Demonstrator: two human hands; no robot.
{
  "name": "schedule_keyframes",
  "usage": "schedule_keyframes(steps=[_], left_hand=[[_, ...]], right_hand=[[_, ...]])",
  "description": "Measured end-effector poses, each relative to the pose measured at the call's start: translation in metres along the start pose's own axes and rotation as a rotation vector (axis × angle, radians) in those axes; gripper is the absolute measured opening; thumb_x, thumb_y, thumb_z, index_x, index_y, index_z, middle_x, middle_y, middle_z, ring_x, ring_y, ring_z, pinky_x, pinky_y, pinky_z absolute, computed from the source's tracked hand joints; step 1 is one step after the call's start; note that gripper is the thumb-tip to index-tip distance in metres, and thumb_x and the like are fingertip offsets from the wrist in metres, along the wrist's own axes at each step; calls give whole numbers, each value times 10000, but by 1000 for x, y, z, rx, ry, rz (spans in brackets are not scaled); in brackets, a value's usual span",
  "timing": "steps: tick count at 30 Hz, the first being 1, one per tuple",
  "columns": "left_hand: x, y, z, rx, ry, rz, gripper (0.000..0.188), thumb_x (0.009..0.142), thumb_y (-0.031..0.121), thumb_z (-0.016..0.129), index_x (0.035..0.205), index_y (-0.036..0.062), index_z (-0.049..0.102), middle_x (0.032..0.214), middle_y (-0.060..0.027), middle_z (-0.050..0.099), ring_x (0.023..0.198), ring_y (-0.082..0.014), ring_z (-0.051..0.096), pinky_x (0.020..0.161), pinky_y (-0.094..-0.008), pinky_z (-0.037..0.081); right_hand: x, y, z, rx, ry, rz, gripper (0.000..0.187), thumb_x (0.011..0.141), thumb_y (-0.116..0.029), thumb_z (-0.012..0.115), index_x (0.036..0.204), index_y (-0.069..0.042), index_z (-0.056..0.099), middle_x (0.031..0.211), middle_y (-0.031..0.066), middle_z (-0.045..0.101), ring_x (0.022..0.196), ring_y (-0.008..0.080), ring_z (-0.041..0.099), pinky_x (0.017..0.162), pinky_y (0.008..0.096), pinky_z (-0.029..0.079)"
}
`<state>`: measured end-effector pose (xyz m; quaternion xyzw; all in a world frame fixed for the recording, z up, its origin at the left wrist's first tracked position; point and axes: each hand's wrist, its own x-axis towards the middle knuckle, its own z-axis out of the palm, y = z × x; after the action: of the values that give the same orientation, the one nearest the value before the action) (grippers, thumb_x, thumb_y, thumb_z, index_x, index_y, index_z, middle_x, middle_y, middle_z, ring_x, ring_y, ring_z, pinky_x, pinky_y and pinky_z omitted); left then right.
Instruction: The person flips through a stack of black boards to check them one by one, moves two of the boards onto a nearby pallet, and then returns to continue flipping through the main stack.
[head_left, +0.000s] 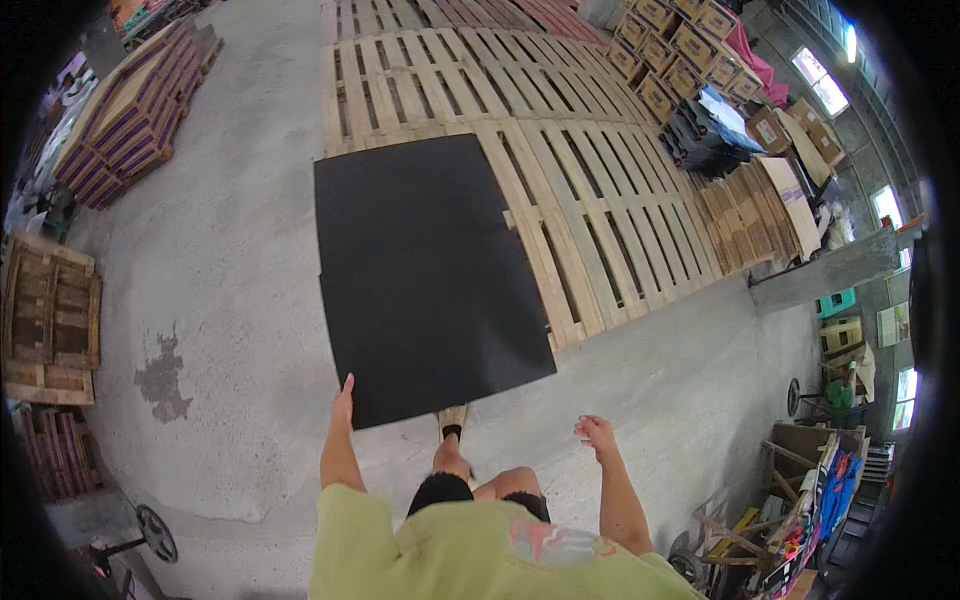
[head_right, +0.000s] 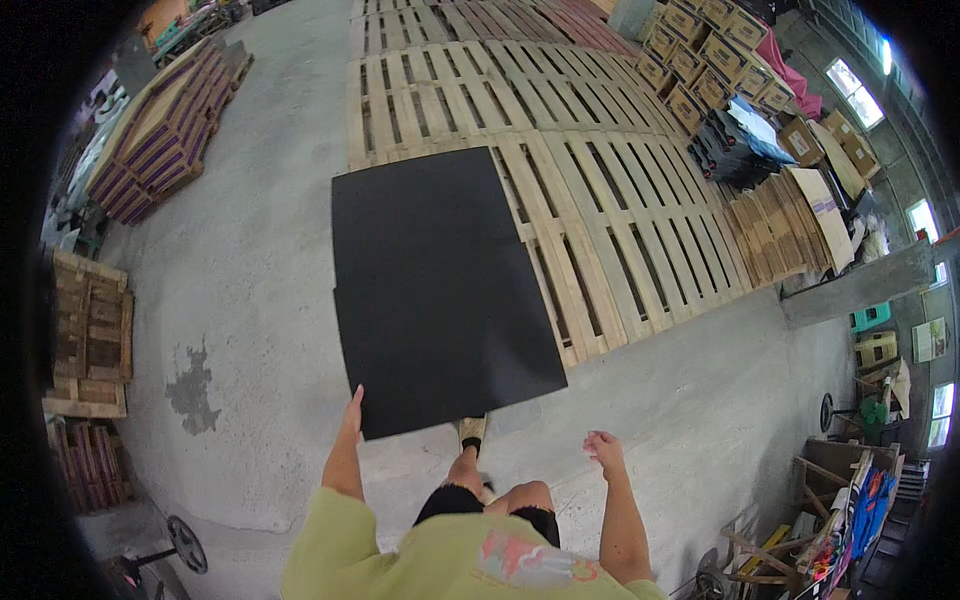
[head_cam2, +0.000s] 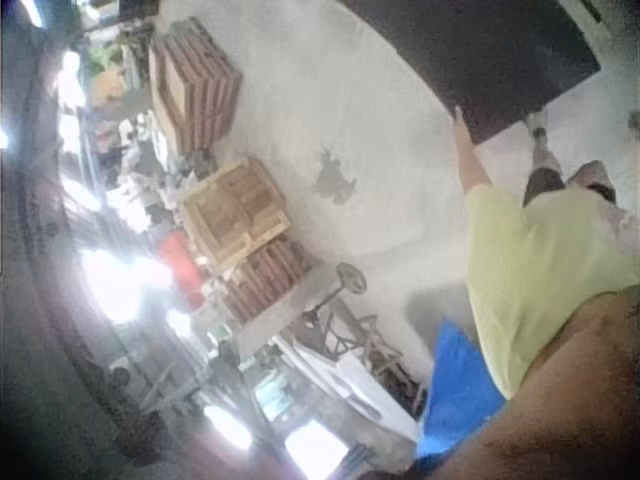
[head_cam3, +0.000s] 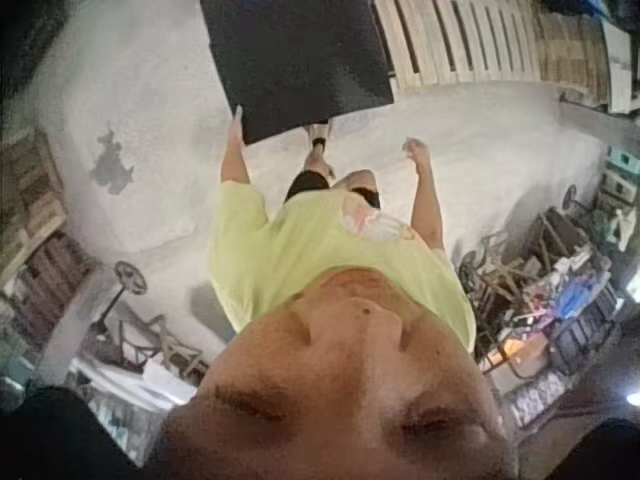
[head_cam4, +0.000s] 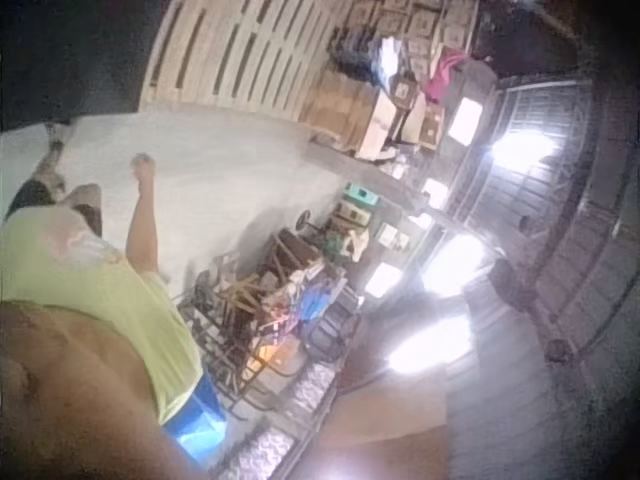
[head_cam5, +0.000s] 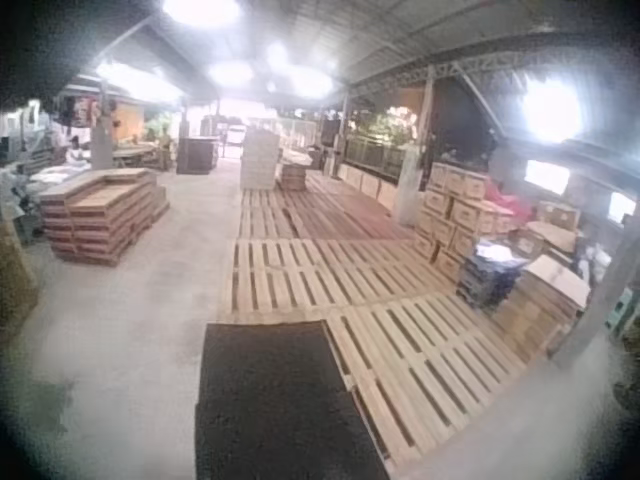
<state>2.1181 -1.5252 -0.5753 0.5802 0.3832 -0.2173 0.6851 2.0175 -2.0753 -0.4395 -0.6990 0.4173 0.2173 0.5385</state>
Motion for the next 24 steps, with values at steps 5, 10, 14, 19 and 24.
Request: schedule_keyframes(steps=[5, 10, 14, 19, 24], left_hand=[[17, 35, 10, 422, 215, -71, 823, 714, 641, 603, 1113, -78, 574, 1099, -187, 599, 1078, -277, 542, 918, -348, 398], [-2, 68, 65, 200, 332, -79, 841, 716, 659, 586, 1101, -89, 581, 1083, -180, 606, 1039, -249, 553, 895, -353, 401], [-15, 57, 53, 140, 550, -89, 883, 712, 683, 568, 1115, -103, 563, 1127, -200, 579, 1061, -263, 537, 893, -355, 396], [-37, 59, 82, 247, 645, -64, 928, 697, 719, 544, 1108, -113, 555, 1111, -234, 574, 1064, -295, 533, 894, -369, 392], [-68, -8, 117, 145, 593, -225, 879, 725, 696, 534, 1082, -106, 570, 1107, -241, 577, 1050, -292, 539, 891, -365, 394]], right_hand=[[80, -62, 17, 64, 34, 19, 392, 837, -398, 552, 1085, -96, 578, 1007, 54, 614, 924, 143, 580, 727, 313, 425], [175, -75, 54, -14, 43, -122, 650, 816, -536, 543, 1198, -11, 516, 1146, 118, 570, 1080, 208, 518, 877, 339, 399], [174, -106, 96, -131, -123, -154, 829, 783, -618, 541, 1252, 60, 450, 1235, 169, 515, 1190, 260, 440, 981, 321, 332], [191, -90, 71, -158, -77, -92, 835, 780, -610, 556, 1229, 87, 463, 1226, 205, 517, 1165, 293, 474, 992, 330, 329], [218, -100, 31, -255, 1, -251, 830, 763, -615, 569, 1170, 105, 505, 1143, 241, 555, 1111, 313, 508, 942, 349, 371]])
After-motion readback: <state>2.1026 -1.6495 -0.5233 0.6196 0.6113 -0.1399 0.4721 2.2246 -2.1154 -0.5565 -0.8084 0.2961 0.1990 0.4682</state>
